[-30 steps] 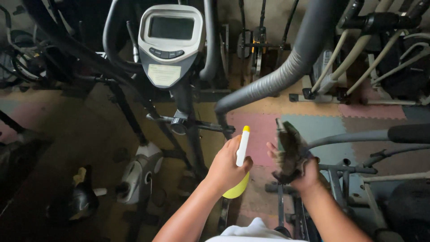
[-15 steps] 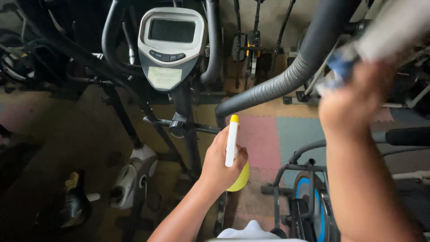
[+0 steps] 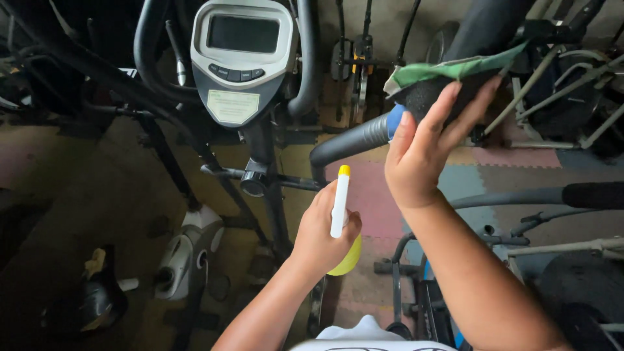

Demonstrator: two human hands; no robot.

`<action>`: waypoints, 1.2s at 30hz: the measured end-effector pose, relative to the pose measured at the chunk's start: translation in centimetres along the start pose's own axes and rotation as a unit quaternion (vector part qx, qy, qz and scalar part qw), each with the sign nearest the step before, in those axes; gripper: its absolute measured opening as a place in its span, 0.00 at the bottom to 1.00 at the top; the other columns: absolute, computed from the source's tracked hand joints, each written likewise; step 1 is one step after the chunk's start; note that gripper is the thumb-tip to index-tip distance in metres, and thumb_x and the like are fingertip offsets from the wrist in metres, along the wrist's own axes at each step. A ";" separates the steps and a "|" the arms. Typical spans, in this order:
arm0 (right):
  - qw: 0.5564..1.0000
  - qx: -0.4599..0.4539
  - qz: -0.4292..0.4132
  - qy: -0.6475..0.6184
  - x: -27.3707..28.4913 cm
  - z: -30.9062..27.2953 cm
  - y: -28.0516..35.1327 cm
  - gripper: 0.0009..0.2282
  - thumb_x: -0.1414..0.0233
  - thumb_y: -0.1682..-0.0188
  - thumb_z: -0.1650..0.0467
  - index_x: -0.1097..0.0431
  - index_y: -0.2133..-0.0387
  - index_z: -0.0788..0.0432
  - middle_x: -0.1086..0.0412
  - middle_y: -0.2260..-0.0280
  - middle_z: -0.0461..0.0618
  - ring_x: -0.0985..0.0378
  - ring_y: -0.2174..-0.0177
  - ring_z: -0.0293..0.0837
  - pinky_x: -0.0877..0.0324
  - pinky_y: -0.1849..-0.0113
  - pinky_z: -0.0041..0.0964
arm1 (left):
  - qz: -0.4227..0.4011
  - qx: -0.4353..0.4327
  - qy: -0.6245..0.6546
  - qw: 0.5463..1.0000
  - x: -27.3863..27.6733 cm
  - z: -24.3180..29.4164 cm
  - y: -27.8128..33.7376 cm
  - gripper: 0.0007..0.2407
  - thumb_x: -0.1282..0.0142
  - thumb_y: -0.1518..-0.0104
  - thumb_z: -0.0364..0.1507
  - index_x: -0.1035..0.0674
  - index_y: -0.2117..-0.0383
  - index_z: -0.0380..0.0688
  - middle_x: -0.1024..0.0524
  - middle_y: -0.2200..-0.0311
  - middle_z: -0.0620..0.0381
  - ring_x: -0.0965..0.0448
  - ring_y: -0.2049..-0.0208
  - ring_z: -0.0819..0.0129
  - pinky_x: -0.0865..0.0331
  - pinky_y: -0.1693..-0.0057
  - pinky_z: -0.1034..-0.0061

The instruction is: Cleaning an elliptical machine using a spray bottle and a cloth.

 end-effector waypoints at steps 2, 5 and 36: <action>1.000 0.022 -0.014 -0.013 0.5 -0.3 -0.3 0.26 0.53 0.28 0.70 0.64 0.25 0.58 0.77 0.28 0.67 0.70 0.30 0.66 0.65 0.31 0.55 | 0.013 -0.053 -0.006 0.999 0.1 0.5 -0.1 0.24 0.43 0.49 0.24 0.29 0.43 0.38 0.24 0.51 0.40 0.23 0.48 0.42 0.28 0.44 0.62; 0.998 0.043 -0.036 0.031 2.3 -1.0 -4.2 0.27 0.52 0.32 0.70 0.60 0.24 0.58 0.74 0.29 0.68 0.66 0.29 0.68 0.62 0.32 0.55 | -0.028 -0.006 0.011 1.000 0.9 1.9 -1.1 0.25 0.42 0.51 0.26 0.30 0.43 0.39 0.24 0.52 0.41 0.22 0.51 0.45 0.27 0.46 0.64; 0.904 -0.122 -0.129 -0.389 6.4 5.0 -16.2 0.23 0.57 0.35 0.63 0.48 0.31 0.60 0.35 0.39 0.50 0.34 0.42 0.42 0.39 0.39 0.37 | -0.041 -0.294 0.023 0.955 5.0 23.4 -9.1 0.18 0.43 0.46 0.28 0.28 0.49 0.39 0.23 0.57 0.45 0.23 0.51 0.44 0.27 0.45 0.60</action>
Point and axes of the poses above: each hand's wrist, its own y-axis away from the middle knuckle, its own x-axis out of the back of the hand, z = x × y, the point moved 5 cm from there along -y, towards the middle knuckle
